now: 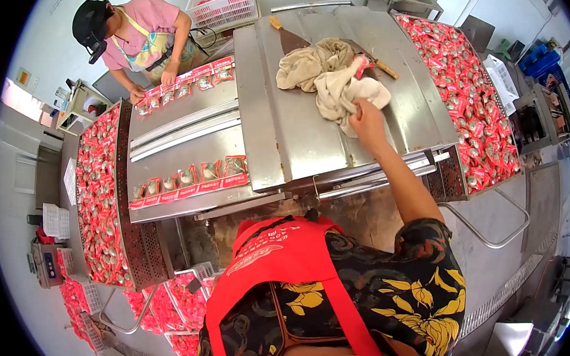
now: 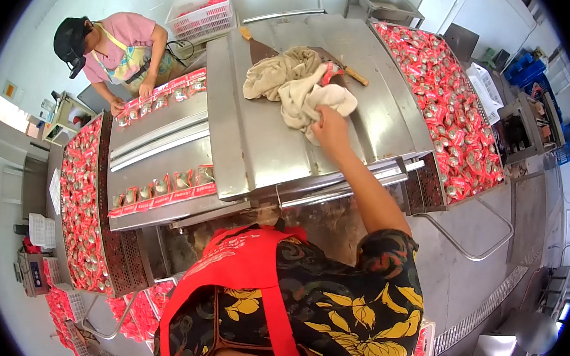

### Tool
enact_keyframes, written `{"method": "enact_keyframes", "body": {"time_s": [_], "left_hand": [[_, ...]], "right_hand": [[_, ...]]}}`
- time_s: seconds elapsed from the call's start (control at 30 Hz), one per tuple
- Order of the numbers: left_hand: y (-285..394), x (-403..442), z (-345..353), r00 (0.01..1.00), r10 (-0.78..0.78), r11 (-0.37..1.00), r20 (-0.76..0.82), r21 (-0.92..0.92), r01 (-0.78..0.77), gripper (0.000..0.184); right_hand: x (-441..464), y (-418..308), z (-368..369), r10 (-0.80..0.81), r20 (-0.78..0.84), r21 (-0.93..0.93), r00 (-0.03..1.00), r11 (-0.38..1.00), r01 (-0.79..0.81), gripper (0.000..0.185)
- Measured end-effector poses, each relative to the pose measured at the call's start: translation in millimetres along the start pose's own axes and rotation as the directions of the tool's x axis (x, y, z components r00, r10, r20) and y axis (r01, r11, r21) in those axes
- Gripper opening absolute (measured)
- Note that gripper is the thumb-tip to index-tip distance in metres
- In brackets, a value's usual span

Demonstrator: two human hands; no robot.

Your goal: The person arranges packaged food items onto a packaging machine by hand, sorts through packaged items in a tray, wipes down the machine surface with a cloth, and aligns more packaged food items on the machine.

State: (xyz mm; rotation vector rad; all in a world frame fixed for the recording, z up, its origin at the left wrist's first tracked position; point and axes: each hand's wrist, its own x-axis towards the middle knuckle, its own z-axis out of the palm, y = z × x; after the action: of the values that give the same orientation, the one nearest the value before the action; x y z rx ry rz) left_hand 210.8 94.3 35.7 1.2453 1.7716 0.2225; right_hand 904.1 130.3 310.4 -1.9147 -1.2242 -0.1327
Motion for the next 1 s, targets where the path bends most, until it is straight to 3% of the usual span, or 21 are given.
{"method": "enact_keyframes", "body": {"time_s": [0.13, 0.2, 0.23, 0.33, 0.37, 0.4, 0.47, 0.5, 0.53, 0.57, 0.63, 0.67, 0.7, 0.73, 0.77, 0.8, 0.83, 0.87, 0.9, 0.93, 1.0], "left_hand": [[-5.2, -4.8, -5.7, 1.0, 0.027, 1.0, -0.002, -0.014, -0.027, 0.019], [-4.7, -6.8, -9.3, 0.998, 0.066, 0.997, -0.009, -0.038, -0.066, 0.019], [-2.3, -1.1, -10.3, 0.993, 0.118, 0.991, -0.012, -0.069, -0.118, 0.02], [48.8, 5.3, -15.5, 0.954, 0.299, 0.934, -0.026, -0.197, -0.298, 0.021], [89.6, -3.2, -23.3, 0.959, 0.282, 0.95, 0.03, -0.146, -0.275, 0.022], [130.2, -16.4, -16.8, 0.94, 0.34, 0.878, -0.023, -0.351, -0.326, 0.022], [175.6, -13.1, -10.3, 0.861, 0.501, 0.811, -0.089, -0.301, -0.502, 0.021], [215.0, -28.4, -10.1, 0.884, 0.464, 0.85, -0.057, -0.251, -0.462, 0.021], [250.8, -43.1, -5.1, 0.857, 0.514, 0.768, -0.028, -0.43, -0.475, 0.024], [290.8, -66.2, -2.3, 0.865, 0.502, 0.739, 0.01, -0.525, -0.423, 0.028], [343.9, -103.6, -4.1, 0.795, 0.59, 0.635, 0.139, -0.688, -0.35, 0.072], [362.4, -116.3, -1.5, 0.74, 0.655, 0.529, 0.155, -0.793, -0.302, 0.093], [365.6, -115.4, 2.3, 0.677, 0.715, 0.357, 0.174, -0.923, -0.14, 0.095], [384.0, -132.9, -0.5, 0.65, 0.741, 0.24, 0.17, -0.971, -0.019, 0.09], [387.0, -129.0, 5.1, 0.707, 0.691, 0.335, 0.153, -0.934, -0.126, 0.082], [385.3, -123.0, 3.9, 0.76, 0.638, 0.431, 0.127, -0.876, -0.216, 0.074], [377.2, -113.8, -5.3, 0.764, 0.637, 0.419, 0.106, -0.879, -0.227, 0.074], [366.1, -101.4, -14.0, 0.828, 0.544, 0.421, 0.134, -0.898, -0.131, 0.062], [355.1, -87.0, -23.2, 0.878, 0.448, 0.41, 0.169, -0.911, -0.033, 0.051], [341.0, -73.0, -35.0, 0.952, 0.3, 0.389, 0.066, -0.92, -0.059, 0.039], [302.7, -41.1, -88.7, 0.958, 0.284, 0.273, -0.033, -0.955, -0.114, 0.037]], "right_hand": [[-18.7, -54.1, -43.1, 0.042, 0.075, 0.2, 0.996, 0.978, -0.057, 0.027], [-25.3, -63.3, -44.4, -0.037, 0.152, 0.263, 0.988, 0.965, -0.004, 0.027], [-24.1, -56.8, -36.1, -0.263, 0.093, 0.109, 0.96, 0.961, 0.253, 0.038], [-34.4, -55.8, 9.5, -0.254, 0.15, 0.037, 0.956, 0.967, 0.251, 0.055], [-35.7, -56.5, 24.1, -0.215, 0.169, -0.05, 0.962, 0.973, 0.226, 0.063], [-36.8, -54.5, 36.4, -0.18, 0.188, -0.136, 0.966, 0.969, 0.207, 0.072], [-27.4, -50.5, 47.0, -0.088, 0.253, -0.187, 0.964, 0.973, 0.138, 0.073], [-15.1, -91.5, 26.9, -0.039, 0.303, 0.031, 0.952, 0.999, 0.031, 0.066], [-10.9, -127.4, 5.2, 0.007, 0.362, 0.231, 0.932, 0.968, -0.097, 0.06], [-20.5, -138.9, 11.3, -0.019, 0.378, 0.256, 0.925, 0.963, -0.085, 0.06], [-43.4, -158.4, 21.3, -0.113, 0.305, 0.473, 0.946, 0.88, -0.048, 0.054], [-65.2, -170.0, 34.7, -0.155, 0.348, 0.52, 0.924, 0.852, -0.053, 0.061], [-81.7, -196.6, 32.9, -0.249, 0.397, 0.527, 0.883, 0.85, 0.002, 0.075], [-100.8, -209.3, 46.5, -0.424, 0.46, 0.528, 0.78, 0.837, 0.143, 0.086], [-121.3, -215.8, 61.0, -0.569, 0.528, 0.6, 0.631, 0.775, 0.197, 0.092], [-127.7, -239.7, 59.5, -0.613, 0.519, 0.595, 0.596, 0.76, 0.263, 0.096], [-128.9, -244.7, 62.6, -0.597, 0.576, 0.571, 0.558, 0.783, 0.248, 0.093], [-128.2, -247.3, 66.2, -0.575, 0.632, 0.542, 0.52, 0.807, 0.234, 0.09], [-123.5, -254.9, 65.1, -0.572, 0.627, 0.573, 0.528, 0.798, 0.184, 0.086], [-118.1, -261.8, 61.5, -0.567, 0.626, 0.601, 0.536, 0.788, 0.132, 0.083], [-119.2, -253.9, 58.5, -0.414, 0.69, 0.495, 0.594, 0.868, 0.029, 0.074]]}}
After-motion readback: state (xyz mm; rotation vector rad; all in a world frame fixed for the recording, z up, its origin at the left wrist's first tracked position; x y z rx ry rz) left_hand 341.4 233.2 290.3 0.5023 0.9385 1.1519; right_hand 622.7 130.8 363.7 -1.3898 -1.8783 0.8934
